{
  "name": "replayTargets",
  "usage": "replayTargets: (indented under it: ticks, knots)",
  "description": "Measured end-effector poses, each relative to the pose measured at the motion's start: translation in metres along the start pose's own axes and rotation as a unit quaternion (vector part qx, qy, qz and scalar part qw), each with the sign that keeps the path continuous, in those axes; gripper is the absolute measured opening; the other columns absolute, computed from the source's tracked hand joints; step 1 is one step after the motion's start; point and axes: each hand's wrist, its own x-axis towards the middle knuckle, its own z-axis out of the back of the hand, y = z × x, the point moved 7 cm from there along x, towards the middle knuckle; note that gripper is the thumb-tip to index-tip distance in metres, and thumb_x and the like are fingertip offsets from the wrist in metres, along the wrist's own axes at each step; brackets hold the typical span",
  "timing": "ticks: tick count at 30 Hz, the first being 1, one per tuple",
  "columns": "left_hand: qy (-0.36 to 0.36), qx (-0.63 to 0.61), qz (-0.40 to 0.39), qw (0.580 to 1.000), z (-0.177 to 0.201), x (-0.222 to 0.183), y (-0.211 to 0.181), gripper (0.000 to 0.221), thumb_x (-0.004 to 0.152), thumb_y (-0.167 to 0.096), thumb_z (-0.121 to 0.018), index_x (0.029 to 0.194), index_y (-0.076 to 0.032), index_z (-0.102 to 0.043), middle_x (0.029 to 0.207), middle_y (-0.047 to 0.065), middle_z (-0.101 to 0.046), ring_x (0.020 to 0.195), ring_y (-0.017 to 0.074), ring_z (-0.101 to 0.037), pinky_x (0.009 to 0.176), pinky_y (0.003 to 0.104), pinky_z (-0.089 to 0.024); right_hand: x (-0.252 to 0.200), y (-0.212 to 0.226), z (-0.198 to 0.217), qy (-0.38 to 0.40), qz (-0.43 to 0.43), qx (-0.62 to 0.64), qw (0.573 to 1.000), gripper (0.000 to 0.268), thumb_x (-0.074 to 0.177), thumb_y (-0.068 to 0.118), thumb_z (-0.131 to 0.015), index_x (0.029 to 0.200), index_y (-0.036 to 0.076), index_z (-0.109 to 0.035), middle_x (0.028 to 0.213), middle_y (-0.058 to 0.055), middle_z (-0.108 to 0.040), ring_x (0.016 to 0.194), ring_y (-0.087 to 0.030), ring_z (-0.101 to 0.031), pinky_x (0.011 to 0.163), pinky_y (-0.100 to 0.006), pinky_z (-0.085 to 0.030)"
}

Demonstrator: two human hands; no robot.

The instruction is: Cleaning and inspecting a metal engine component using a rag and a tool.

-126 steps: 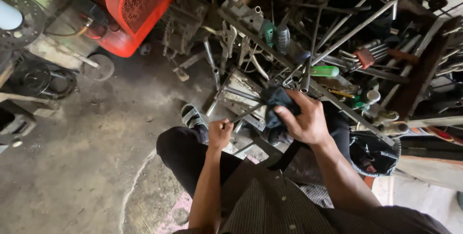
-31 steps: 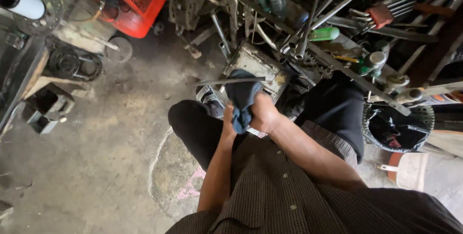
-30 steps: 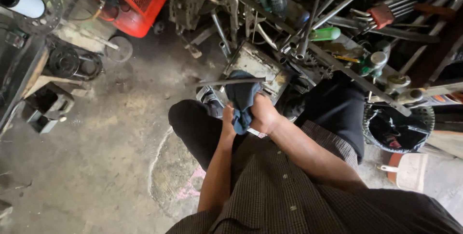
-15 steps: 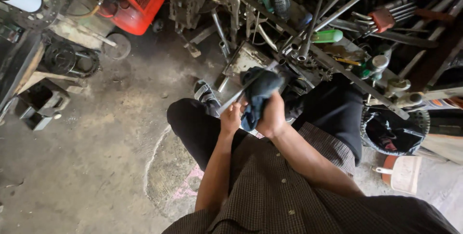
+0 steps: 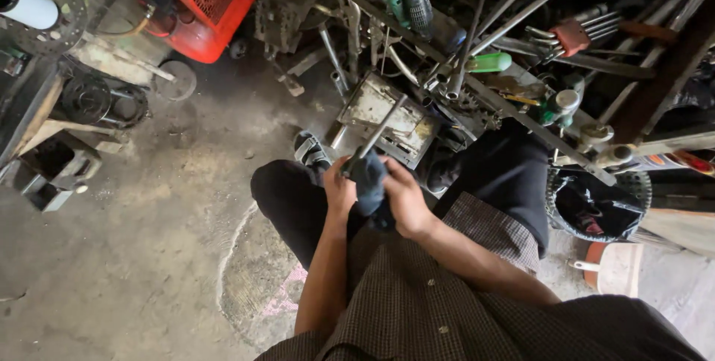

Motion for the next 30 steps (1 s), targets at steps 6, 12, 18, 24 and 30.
replayTargets:
  ticks: [6, 12, 18, 24, 30]
  knots:
    - [0.021, -0.006, -0.018, 1.000, -0.004, -0.003, -0.004, 0.016, 0.097, -0.015, -0.060, 0.094, -0.001, -0.068, 0.080, -0.002, -0.067, 0.074, 0.0055, -0.060, 0.064, 0.025, -0.049, 0.024, 0.023, 0.002, -0.032, 0.019, 0.108, 0.993, 0.007, 0.107, 0.011, -0.054, 0.110, 0.008, -0.060, 0.096, -0.004, -0.066, 0.084, -0.015, -0.063, 0.075, -0.031, -0.052]
    - [0.005, -0.020, 0.155, 0.988, -0.011, -0.010, 0.061, 0.022, 0.103, -0.021, -0.058, 0.099, -0.003, -0.070, 0.071, 0.001, -0.057, 0.059, 0.0138, -0.051, 0.053, 0.032, -0.041, 0.031, 0.024, 0.003, -0.138, 0.110, 0.078, 0.981, 0.005, 0.103, 0.011, -0.058, 0.107, 0.007, -0.061, 0.099, -0.002, -0.066, 0.088, -0.012, -0.062, 0.079, -0.028, -0.051]
    - [0.018, -0.093, -0.069, 0.993, -0.018, -0.012, -0.017, 0.032, 0.100, -0.021, -0.063, 0.123, 0.000, -0.061, 0.109, 0.005, -0.065, 0.097, 0.0165, -0.060, 0.084, 0.034, -0.051, 0.013, 0.034, -0.028, -0.059, 0.334, -0.215, 0.916, 0.028, 0.097, 0.002, -0.076, 0.110, 0.005, -0.052, 0.099, -0.003, -0.052, 0.091, -0.014, -0.047, 0.082, -0.029, -0.044]
    - [0.004, 0.009, -0.044, 0.999, -0.004, -0.015, 0.061, 0.035, 0.113, -0.026, -0.054, 0.090, 0.000, -0.060, 0.081, 0.003, -0.058, 0.080, 0.0124, -0.052, 0.072, 0.031, -0.046, 0.045, 0.082, -0.038, -0.091, 0.456, -0.360, 0.809, 0.033, 0.091, 0.003, -0.081, 0.102, 0.005, -0.050, 0.097, -0.012, -0.058, 0.086, -0.020, -0.056, 0.077, -0.033, -0.048]
    - [-0.043, -0.013, -0.062, 0.997, -0.002, -0.007, 0.029, 0.039, 0.108, -0.033, -0.055, 0.089, 0.000, -0.060, 0.081, 0.000, -0.058, 0.076, 0.0100, -0.050, 0.066, 0.031, -0.042, 0.051, 0.072, -0.006, -0.244, 0.361, -0.230, 0.870, 0.023, 0.095, 0.010, -0.072, 0.102, 0.006, -0.050, 0.098, -0.006, -0.062, 0.085, -0.013, -0.064, 0.073, -0.028, -0.056]
